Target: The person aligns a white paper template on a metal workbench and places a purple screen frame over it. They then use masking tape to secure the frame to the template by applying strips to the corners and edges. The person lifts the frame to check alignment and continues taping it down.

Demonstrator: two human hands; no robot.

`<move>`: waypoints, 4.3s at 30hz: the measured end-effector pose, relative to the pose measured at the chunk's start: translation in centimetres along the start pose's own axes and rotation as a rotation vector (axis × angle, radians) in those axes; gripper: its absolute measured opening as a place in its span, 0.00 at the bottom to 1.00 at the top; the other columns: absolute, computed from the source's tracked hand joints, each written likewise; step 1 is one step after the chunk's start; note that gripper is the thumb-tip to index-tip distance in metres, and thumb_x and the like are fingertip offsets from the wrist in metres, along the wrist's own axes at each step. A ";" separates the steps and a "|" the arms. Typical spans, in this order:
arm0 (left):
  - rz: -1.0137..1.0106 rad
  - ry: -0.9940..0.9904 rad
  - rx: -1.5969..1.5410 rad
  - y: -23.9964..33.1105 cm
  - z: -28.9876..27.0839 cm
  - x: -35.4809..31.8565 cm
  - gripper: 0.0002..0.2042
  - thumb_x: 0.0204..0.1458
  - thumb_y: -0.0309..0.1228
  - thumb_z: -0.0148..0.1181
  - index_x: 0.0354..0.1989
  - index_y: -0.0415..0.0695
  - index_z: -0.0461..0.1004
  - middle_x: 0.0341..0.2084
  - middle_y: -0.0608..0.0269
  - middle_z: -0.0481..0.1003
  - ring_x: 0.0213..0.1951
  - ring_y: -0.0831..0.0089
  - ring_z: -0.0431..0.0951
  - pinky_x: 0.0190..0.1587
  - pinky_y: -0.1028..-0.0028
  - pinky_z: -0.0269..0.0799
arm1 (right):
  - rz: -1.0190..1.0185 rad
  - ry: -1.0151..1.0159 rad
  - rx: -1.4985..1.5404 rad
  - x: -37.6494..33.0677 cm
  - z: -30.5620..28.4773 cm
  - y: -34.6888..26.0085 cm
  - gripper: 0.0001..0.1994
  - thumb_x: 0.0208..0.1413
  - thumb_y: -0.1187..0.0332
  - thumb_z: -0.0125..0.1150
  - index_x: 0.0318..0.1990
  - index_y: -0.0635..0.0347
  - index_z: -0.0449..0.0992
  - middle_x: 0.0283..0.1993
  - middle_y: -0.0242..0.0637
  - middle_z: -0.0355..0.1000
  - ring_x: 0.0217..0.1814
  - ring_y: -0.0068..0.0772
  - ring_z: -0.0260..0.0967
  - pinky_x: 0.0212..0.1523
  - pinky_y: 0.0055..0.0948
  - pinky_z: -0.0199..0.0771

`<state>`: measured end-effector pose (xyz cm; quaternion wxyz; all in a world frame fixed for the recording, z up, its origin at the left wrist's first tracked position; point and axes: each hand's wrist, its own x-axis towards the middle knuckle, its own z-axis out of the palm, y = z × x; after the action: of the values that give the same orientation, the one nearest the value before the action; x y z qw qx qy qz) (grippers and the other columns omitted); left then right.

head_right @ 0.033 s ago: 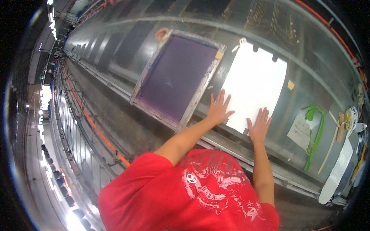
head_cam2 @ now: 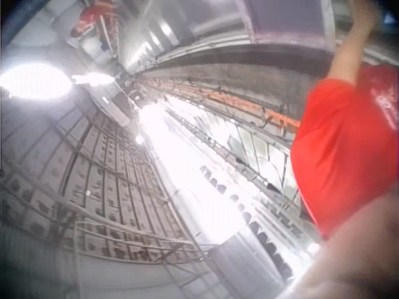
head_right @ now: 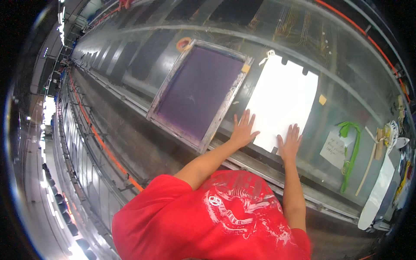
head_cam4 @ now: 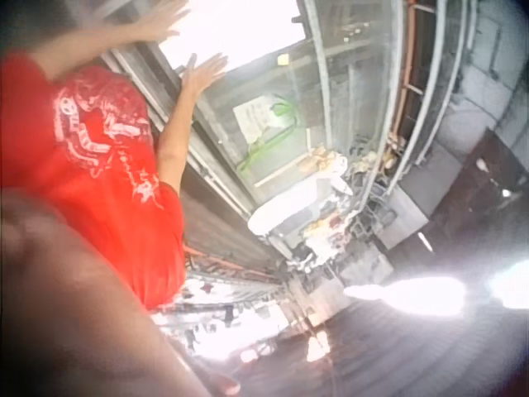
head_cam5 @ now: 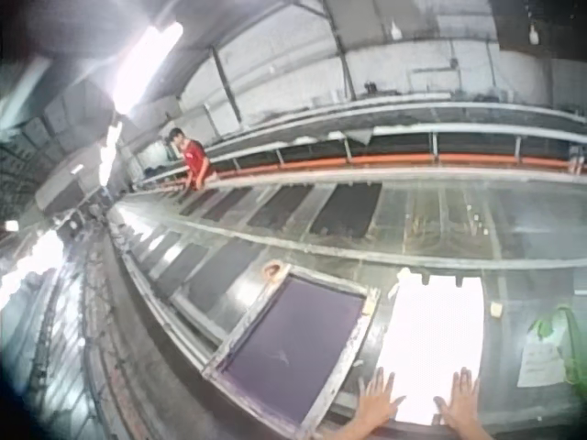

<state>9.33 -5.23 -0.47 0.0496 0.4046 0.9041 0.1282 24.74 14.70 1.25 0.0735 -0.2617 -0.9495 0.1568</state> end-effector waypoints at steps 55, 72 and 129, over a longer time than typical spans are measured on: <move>-0.224 0.763 -1.131 -27.9 -27.2 10.6 0.28 0.65 0.50 0.47 0.53 0.33 0.73 0.46 0.55 0.76 0.50 0.66 0.73 0.56 0.68 0.64 | 0.328 0.695 1.175 14.1 -7.3 -22.0 0.20 0.65 0.56 0.55 0.52 0.65 0.74 0.46 0.36 0.67 0.50 0.29 0.63 0.54 0.29 0.64; -0.167 -0.210 -2.160 -8.8 -25.4 7.3 0.23 0.64 0.47 0.50 0.54 0.40 0.72 0.47 0.57 0.78 0.46 0.67 0.79 0.50 0.67 0.75 | 0.435 -0.240 1.952 6.5 -15.0 1.4 0.20 0.64 0.56 0.54 0.49 0.67 0.75 0.42 0.48 0.79 0.40 0.39 0.79 0.43 0.39 0.81; -0.780 0.088 -2.078 -5.6 -6.0 -11.3 0.12 0.64 0.31 0.50 0.48 0.36 0.73 0.40 0.58 0.78 0.39 0.71 0.80 0.45 0.70 0.77 | -0.798 -0.075 0.170 7.8 -0.3 -23.1 0.24 0.66 0.57 0.46 0.21 0.60 0.78 0.22 0.39 0.74 0.40 0.40 0.71 0.65 0.43 0.56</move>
<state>11.68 -18.32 3.61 0.3692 -0.1507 0.4231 0.8136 7.20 0.02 9.75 0.1154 0.1401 -0.9621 0.2035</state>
